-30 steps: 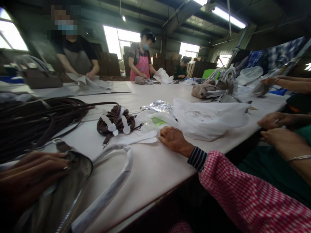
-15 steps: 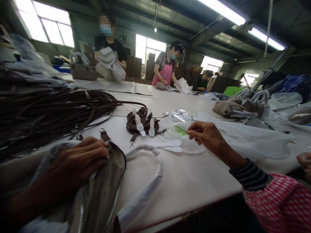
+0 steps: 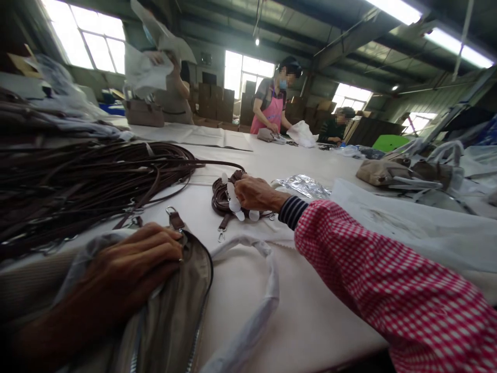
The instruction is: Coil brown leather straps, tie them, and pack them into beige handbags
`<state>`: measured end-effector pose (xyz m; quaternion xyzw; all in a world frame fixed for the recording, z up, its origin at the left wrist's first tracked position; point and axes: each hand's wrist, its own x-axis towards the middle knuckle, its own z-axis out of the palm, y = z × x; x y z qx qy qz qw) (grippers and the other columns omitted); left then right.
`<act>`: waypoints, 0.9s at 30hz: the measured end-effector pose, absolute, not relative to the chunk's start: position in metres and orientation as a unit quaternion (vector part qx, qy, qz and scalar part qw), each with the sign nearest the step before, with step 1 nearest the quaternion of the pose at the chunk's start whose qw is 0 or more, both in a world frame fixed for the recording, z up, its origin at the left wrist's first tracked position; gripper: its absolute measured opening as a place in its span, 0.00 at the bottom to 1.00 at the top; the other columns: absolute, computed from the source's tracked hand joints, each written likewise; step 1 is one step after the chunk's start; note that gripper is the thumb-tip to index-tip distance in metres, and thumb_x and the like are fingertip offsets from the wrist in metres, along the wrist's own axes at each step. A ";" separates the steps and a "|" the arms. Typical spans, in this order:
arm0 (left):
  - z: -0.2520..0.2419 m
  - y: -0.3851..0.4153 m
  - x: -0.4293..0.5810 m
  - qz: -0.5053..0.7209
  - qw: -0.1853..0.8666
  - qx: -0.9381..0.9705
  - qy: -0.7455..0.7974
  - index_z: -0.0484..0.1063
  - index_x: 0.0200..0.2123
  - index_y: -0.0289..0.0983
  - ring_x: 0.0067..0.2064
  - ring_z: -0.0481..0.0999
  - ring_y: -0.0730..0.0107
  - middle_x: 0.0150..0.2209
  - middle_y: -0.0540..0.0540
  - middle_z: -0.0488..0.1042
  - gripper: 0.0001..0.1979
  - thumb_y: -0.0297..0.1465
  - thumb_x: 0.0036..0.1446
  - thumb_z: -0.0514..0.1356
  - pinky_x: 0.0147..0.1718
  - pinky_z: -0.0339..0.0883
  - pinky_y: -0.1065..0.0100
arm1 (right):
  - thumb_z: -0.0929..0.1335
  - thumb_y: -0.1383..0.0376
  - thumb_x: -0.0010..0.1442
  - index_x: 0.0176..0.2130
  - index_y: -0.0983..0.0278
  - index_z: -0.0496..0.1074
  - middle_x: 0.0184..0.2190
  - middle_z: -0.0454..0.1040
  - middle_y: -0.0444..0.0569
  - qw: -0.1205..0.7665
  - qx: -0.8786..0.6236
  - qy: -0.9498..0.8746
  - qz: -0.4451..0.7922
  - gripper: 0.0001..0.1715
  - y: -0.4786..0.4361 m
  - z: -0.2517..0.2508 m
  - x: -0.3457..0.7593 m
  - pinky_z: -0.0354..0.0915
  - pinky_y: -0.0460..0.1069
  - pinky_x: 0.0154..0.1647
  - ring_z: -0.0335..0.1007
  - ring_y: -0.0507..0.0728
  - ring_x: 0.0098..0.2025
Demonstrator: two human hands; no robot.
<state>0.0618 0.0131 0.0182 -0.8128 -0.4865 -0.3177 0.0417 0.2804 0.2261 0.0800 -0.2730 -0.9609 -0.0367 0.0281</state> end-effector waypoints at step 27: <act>0.024 0.018 0.049 -0.229 0.047 -0.829 -0.508 0.76 0.38 0.40 0.50 0.74 0.57 0.42 0.47 0.79 0.15 0.39 0.70 0.52 0.48 0.67 0.60 | 0.72 0.67 0.48 0.20 0.64 0.72 0.17 0.67 0.41 0.064 -0.566 -0.804 0.172 0.08 0.070 0.111 0.426 0.51 0.48 0.25 0.61 0.52 0.24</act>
